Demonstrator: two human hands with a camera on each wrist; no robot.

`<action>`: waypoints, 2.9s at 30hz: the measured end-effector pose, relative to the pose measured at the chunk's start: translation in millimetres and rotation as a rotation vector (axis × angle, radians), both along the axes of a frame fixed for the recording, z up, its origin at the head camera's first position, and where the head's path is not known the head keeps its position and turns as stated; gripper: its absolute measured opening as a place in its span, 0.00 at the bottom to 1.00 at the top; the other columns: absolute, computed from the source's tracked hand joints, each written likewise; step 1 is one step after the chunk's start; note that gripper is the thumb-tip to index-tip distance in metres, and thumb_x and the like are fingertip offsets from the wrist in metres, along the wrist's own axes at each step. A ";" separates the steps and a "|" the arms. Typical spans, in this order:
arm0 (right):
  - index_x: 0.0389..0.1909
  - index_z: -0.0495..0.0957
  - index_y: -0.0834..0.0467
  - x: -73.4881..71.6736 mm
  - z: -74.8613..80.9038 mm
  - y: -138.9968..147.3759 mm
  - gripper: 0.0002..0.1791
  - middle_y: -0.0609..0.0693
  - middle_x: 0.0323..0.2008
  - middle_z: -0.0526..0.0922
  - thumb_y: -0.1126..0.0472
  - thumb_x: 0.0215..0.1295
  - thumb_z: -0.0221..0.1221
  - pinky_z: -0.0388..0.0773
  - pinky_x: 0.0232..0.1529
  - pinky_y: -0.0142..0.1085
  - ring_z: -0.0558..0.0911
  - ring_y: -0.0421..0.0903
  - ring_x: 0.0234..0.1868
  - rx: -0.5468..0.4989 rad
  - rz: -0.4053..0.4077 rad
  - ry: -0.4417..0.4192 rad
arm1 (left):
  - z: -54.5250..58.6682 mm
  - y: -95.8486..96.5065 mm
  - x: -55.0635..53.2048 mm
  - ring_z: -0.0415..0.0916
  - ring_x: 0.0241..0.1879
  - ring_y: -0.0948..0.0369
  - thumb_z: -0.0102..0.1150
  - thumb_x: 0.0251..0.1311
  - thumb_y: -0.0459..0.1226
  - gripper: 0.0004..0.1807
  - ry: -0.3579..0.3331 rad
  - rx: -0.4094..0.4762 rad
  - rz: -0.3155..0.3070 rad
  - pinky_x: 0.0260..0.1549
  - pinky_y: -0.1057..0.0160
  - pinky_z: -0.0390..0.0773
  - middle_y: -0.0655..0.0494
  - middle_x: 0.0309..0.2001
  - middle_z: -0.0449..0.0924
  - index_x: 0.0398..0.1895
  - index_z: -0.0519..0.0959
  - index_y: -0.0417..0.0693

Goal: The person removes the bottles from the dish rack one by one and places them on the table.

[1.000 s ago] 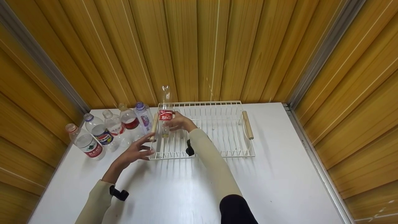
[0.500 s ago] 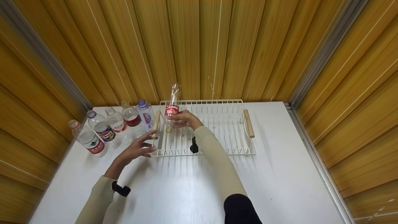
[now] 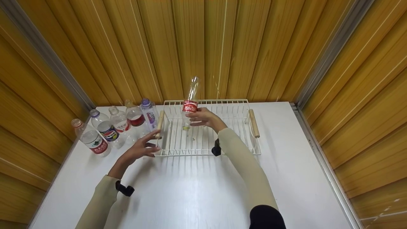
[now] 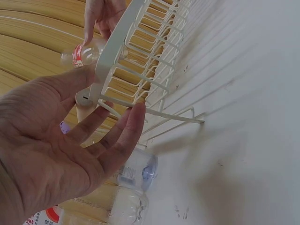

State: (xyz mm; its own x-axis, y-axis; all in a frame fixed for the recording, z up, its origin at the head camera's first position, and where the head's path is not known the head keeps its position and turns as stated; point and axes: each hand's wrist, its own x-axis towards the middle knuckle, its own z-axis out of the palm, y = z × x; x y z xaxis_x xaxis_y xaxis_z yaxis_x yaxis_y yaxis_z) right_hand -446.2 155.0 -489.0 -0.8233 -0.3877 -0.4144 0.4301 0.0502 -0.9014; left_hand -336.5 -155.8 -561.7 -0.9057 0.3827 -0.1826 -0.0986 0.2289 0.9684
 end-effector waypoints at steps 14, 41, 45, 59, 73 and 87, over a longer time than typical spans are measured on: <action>0.78 0.45 0.62 39.5 14.0 73.1 0.42 0.60 0.67 0.68 0.68 0.71 0.59 0.70 0.71 0.56 0.80 0.49 0.58 -0.018 -0.001 0.094 | 0.7 3.6 -2.2 0.73 0.64 0.41 0.66 0.64 0.33 0.45 0.027 0.007 -0.035 0.47 0.50 0.87 0.39 0.77 0.58 0.81 0.56 0.59; 0.77 0.56 0.60 70.2 15.5 105.5 0.36 0.50 0.56 0.82 0.56 0.74 0.58 0.80 0.58 0.42 0.81 0.51 0.60 0.144 0.147 0.252 | -1.1 2.3 1.8 0.74 0.63 0.42 0.69 0.63 0.35 0.45 0.030 0.022 -0.030 0.48 0.50 0.87 0.39 0.76 0.58 0.81 0.58 0.60; 0.76 0.60 0.59 70.9 15.1 105.0 0.34 0.52 0.57 0.82 0.57 0.74 0.59 0.80 0.62 0.48 0.81 0.55 0.61 0.166 0.168 0.267 | -2.8 0.1 3.8 0.74 0.63 0.42 0.68 0.64 0.35 0.45 0.049 0.030 -0.030 0.47 0.50 0.87 0.38 0.76 0.59 0.81 0.57 0.58; 0.70 0.68 0.64 81.2 11.9 102.3 0.33 0.57 0.60 0.77 0.61 0.66 0.67 0.86 0.53 0.45 0.84 0.53 0.54 0.186 0.170 0.277 | -6.5 0.7 3.4 0.77 0.58 0.47 0.69 0.62 0.34 0.46 0.068 0.029 -0.029 0.47 0.49 0.87 0.38 0.74 0.62 0.81 0.58 0.56; 0.69 0.69 0.64 88.0 14.5 100.5 0.35 0.63 0.67 0.71 0.62 0.64 0.69 0.86 0.53 0.48 0.82 0.52 0.55 0.189 0.196 0.329 | -1.0 0.6 9.3 0.74 0.63 0.38 0.70 0.61 0.31 0.33 0.380 -0.022 0.173 0.53 0.48 0.83 0.40 0.71 0.72 0.71 0.72 0.43; 0.65 0.74 0.61 101.6 28.8 91.9 0.32 0.61 0.66 0.72 0.61 0.60 0.72 0.85 0.53 0.51 0.84 0.52 0.53 0.210 0.246 0.394 | 49.8 27.6 24.1 0.75 0.64 0.44 0.69 0.64 0.41 0.30 0.480 -0.116 -0.219 0.61 0.41 0.78 0.46 0.68 0.76 0.69 0.75 0.50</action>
